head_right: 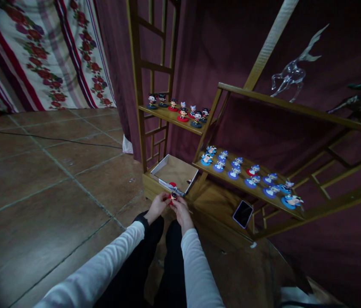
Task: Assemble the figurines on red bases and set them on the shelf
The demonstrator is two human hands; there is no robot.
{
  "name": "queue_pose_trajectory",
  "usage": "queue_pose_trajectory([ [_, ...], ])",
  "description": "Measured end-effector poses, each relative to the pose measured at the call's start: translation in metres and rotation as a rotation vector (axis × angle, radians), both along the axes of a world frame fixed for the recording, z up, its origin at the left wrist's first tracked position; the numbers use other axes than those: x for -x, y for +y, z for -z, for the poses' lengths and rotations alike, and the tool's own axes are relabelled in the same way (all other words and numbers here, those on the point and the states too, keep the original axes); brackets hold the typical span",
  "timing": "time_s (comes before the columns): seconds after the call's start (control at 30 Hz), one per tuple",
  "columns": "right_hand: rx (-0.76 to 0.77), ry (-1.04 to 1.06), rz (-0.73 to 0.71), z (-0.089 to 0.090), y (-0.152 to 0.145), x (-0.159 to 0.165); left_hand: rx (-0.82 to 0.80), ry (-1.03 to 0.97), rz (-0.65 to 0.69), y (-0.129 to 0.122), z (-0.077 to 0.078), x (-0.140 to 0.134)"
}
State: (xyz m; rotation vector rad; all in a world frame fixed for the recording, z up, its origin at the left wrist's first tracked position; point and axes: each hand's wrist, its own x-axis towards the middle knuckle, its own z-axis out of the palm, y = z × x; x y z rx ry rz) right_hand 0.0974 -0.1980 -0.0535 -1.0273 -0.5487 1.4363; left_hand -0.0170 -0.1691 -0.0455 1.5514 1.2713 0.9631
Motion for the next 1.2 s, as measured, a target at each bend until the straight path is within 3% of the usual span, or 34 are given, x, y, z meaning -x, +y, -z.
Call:
queue_pose_trajectory([
  [0.2,-0.014,0.023,0.075,0.000,0.000,-0.003,-0.370,0.650,0.103,-0.026,-0.021,-0.002],
  [0.4,-0.021,0.024,0.028,-0.002,-0.003,-0.011,-0.558,0.918,0.201,-0.029,-0.034,0.000],
  [0.77,-0.027,0.021,-0.018,-0.004,-0.003,-0.012,-0.703,0.986,0.228,-0.025,-0.033,0.006],
  [1.2,0.031,0.008,0.020,-0.014,-0.006,-0.008,-0.494,0.807,0.258,-0.026,-0.039,0.004],
])
